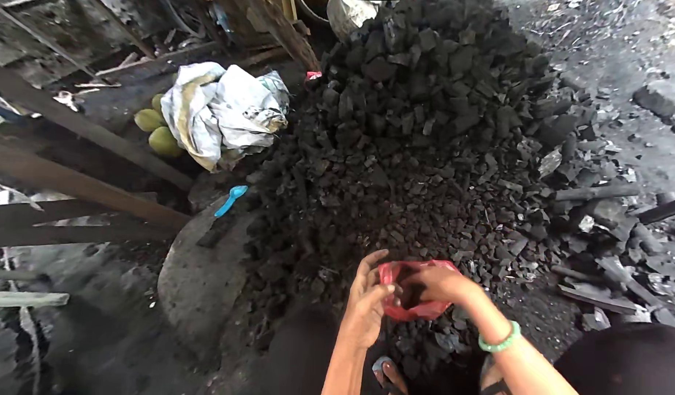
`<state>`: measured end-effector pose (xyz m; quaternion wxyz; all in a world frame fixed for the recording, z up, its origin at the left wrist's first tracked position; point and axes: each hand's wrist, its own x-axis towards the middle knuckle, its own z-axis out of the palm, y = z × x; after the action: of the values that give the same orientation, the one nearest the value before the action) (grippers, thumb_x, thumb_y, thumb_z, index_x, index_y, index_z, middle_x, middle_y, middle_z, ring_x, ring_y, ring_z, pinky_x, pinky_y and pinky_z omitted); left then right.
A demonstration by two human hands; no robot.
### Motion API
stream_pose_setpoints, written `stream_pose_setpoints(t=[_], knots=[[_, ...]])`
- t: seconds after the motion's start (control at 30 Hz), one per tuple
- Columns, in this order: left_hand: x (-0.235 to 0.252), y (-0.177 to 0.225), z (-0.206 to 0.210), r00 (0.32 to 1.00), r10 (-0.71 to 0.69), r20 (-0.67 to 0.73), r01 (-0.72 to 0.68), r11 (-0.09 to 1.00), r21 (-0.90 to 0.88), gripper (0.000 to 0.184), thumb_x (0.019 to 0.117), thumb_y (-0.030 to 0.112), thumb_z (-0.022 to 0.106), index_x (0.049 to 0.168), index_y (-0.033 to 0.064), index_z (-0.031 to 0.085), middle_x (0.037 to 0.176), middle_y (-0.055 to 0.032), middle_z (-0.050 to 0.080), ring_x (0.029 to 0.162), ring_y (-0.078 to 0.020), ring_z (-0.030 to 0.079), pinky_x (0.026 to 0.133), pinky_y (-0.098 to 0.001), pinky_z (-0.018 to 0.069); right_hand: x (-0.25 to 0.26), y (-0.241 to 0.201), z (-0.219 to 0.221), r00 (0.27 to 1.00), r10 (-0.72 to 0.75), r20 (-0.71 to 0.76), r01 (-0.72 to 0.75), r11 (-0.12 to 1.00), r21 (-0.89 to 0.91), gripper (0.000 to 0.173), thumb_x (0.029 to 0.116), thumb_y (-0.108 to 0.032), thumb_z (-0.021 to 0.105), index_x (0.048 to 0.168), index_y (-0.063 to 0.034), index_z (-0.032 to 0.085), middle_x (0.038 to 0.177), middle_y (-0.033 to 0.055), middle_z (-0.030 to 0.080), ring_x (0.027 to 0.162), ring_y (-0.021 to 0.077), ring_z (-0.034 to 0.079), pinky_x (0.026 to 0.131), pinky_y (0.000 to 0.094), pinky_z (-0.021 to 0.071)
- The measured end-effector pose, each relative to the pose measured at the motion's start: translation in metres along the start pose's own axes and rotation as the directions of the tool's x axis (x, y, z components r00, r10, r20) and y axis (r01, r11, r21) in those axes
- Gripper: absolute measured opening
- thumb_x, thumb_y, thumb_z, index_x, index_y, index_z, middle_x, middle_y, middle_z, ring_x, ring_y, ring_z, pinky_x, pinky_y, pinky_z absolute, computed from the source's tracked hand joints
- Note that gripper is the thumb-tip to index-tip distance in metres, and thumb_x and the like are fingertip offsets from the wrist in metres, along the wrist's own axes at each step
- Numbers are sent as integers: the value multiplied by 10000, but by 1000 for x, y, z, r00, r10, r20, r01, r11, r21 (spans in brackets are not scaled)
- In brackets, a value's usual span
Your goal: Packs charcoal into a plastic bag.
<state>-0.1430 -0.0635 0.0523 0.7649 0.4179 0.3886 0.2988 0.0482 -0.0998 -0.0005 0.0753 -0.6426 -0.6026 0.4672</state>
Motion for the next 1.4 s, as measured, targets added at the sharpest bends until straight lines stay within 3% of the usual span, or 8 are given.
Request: stream_pose_setpoints(t=[0.13,0.23,0.33,0.5,0.8,1.0,1.13,1.4], knots=[[3,-5,-2,999,30,33,-28,999,-44,671,771,87,654,1411,64,454,1087,-93,669,749,-135,677,636,-274,586,-21,82,-31,727,356,-587,160,744,649,218,1015,-103,608,1183,26,657,1066,187,707,904,286,710,788,487,604],[3,-5,3,998,47,53,-44,998,-46,640,779,100,672,1377,43,451,1125,-67,674,756,-116,681,627,-262,585,-13,161,-7,282,749,-600,-2,625,780,660,946,-243,735,1452,80,460,1421,410,448,1291,573,472,1047,710,387],[4,-7,1,994,70,84,-62,994,-91,636,790,131,731,1353,24,455,1125,-64,682,744,-115,682,621,-264,586,7,187,29,297,860,-415,-137,468,873,1018,917,-498,737,1623,-19,182,1604,403,183,1452,590,267,1139,709,286],[3,-10,0,993,76,91,-63,989,-135,590,813,159,751,1331,38,496,1174,-89,686,745,-120,685,621,-264,582,34,124,42,241,858,-454,-404,514,757,1071,788,-607,814,1595,-97,328,1553,394,304,1398,621,335,1007,755,393],[-3,-8,5,997,55,47,-50,993,-108,532,809,95,672,1308,15,506,1136,-92,676,716,-117,670,607,-261,577,22,159,52,390,755,-527,-107,605,789,943,791,-225,887,1536,12,360,1477,376,409,1302,526,492,1043,641,439],[-2,-7,8,999,36,-1,-36,998,-46,483,815,68,594,1293,27,530,1060,-73,679,714,-110,667,614,-255,580,0,133,32,528,712,-462,384,285,878,619,942,-104,670,1477,-118,359,1184,180,577,848,245,630,674,432,554],[3,-7,10,1000,23,4,-22,999,-40,476,842,68,568,1317,60,543,1052,-74,676,710,-113,653,630,-255,571,-22,77,7,734,347,-584,499,307,810,659,736,-114,690,1334,-164,419,913,7,646,624,106,642,565,292,582],[0,-8,20,996,2,84,-1,1000,-6,455,879,55,562,1332,81,540,1106,-84,649,765,-128,641,662,-265,555,9,18,26,982,87,-167,-102,991,-84,615,862,-268,808,1432,-191,591,1491,282,452,1314,494,500,999,678,465]])
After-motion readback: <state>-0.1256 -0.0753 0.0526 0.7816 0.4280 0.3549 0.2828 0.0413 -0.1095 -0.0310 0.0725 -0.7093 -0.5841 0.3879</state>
